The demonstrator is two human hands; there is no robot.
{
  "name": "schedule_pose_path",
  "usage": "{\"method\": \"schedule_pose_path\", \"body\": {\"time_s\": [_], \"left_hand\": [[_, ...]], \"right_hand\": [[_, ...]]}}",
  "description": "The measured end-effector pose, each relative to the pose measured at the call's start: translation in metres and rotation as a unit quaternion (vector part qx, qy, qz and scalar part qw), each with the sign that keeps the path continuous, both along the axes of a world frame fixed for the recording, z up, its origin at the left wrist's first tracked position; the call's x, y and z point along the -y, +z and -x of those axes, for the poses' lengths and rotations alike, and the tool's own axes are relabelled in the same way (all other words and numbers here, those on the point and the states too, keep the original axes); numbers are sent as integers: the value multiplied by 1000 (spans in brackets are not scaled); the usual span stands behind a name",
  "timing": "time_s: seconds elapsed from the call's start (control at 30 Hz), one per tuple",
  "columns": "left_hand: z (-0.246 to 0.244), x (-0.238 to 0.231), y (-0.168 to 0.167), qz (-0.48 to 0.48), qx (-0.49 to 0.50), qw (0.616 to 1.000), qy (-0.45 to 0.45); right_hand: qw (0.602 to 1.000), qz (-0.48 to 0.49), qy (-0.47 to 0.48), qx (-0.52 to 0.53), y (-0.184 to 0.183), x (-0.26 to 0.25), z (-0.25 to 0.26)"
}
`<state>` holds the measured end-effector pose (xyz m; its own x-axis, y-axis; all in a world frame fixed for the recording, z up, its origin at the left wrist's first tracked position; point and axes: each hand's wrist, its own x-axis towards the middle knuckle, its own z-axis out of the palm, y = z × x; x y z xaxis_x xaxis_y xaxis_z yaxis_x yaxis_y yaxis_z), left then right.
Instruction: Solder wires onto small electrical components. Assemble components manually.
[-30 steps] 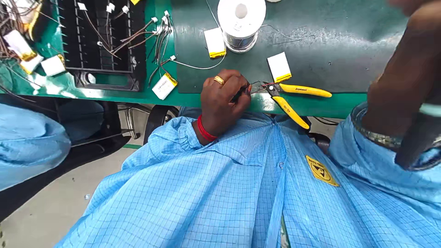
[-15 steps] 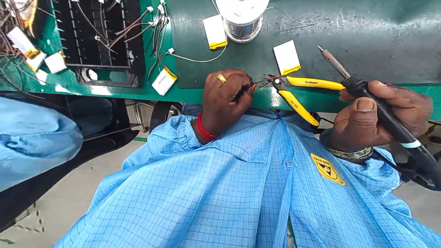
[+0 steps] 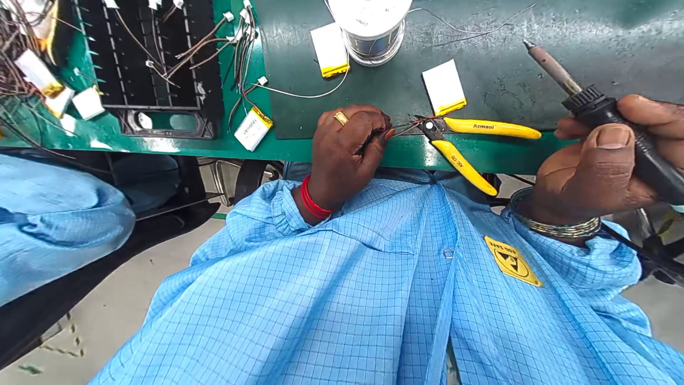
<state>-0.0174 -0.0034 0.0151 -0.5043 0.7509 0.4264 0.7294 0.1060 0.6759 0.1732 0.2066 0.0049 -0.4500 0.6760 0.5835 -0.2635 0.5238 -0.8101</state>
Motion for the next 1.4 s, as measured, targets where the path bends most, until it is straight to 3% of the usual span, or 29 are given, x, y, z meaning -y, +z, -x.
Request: {"method": "schedule_pose_path", "body": {"time_s": [0.5,0.9,1.4], "left_hand": [[0,3,-1,-4,10,1000,0],[-1,4,-4,-9,34,999,7],[0,1,-2,-30,50,998,10]], "right_hand": [[996,4,-88,20,15,-14,20],[993,3,-84,81,14,-12,27],[996,6,-70,61,10,-14,28]]}}
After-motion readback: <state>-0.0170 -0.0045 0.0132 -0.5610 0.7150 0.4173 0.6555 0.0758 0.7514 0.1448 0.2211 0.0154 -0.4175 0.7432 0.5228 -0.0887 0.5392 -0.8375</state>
